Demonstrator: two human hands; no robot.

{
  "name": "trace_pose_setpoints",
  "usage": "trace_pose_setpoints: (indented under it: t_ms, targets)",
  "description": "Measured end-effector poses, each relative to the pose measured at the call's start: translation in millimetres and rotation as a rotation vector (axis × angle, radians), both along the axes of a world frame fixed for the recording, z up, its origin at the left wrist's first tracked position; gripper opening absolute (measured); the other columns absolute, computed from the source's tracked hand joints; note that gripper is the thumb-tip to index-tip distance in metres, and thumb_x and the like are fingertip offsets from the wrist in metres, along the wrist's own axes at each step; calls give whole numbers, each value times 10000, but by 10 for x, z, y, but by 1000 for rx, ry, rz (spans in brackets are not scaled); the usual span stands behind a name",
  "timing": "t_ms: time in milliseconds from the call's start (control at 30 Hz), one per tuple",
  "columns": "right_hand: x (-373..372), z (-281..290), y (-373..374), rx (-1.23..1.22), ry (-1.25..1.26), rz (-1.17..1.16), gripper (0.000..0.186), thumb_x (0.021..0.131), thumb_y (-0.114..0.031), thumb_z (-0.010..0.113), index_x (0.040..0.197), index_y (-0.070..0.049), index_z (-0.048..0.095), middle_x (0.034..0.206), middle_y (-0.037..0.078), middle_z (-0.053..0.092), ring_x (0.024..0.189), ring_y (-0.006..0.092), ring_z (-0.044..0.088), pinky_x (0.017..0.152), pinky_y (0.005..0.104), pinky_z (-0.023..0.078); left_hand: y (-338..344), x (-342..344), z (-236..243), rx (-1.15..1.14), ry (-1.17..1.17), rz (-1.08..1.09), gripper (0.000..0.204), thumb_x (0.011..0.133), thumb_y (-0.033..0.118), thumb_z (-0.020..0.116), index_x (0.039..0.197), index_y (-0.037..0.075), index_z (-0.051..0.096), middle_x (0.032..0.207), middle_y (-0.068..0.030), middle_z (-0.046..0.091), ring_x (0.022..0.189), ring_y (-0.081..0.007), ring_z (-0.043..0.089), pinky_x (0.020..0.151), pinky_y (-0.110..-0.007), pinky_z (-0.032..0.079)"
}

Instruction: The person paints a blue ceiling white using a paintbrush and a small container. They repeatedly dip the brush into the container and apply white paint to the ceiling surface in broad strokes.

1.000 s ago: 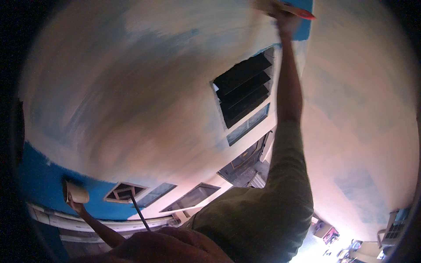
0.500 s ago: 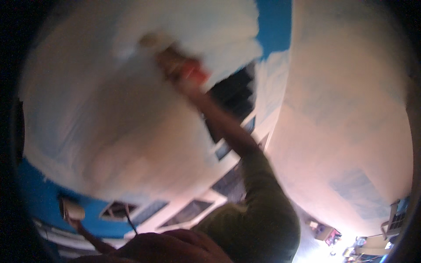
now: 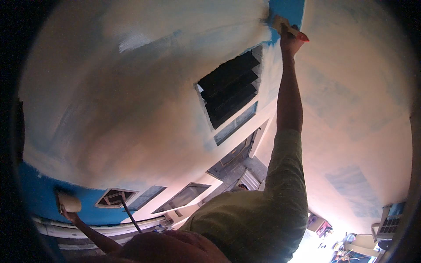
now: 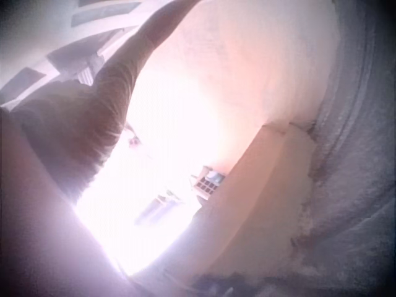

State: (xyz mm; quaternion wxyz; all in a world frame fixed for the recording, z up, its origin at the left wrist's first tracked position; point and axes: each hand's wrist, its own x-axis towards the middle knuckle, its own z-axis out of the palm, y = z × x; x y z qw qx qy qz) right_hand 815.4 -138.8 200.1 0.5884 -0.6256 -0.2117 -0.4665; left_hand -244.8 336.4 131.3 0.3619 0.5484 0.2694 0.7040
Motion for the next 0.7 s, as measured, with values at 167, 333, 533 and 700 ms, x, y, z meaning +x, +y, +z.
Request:
trace_pose_setpoints:
  t_ms: [167, 333, 533, 700]
  targets:
    - [-1138, -123, 899, -175, -283, 62, 183, 799, -211, 590, 915, -70, 582, 818, 98, 624, 763, 262, 609, 664, 341, 462, -34, -331, 11, 5, -18, -40, 435, 769, 277, 577, 1130, 41, 520, 1187, -158, 469, 1083, -307, 457, 887, -511, 406]
    - [-2942, 88, 1246, -222, -285, 700, 132, 784, -17, 584, 909, -16, 624, 845, 74, 648, 774, 173, 624, 678, 280, 493, 33, -316, -9, 47, -1, -13, 422, 785, 277, 547, 1125, 26, 535, 1206, -150, 466, 1091, -307, 464, 904, -514, 402]
    - [-1874, -67, 1222, 43, -122, 761, 139, 799, 37, 504, 897, 9, 598, 891, 71, 617, 812, 163, 585, 719, 291, 478, -165, -641, 103, 46, 25, -60, 516, 757, 254, 591, 1205, 45, 445, 1207, -157, 457, 1072, -318, 466, 889, -487, 411]
    - [-529, 148, 350, 26, -64, 7, 189, 766, -211, 634, 683, -47, 591, 691, 81, 611, 624, 175, 579, 576, 303, 444, -226, -30, 103, -112, 20, -44, 513, 749, 250, 611, 1201, 62, 458, 1206, -134, 458, 1091, -301, 446, 901, -482, 395]
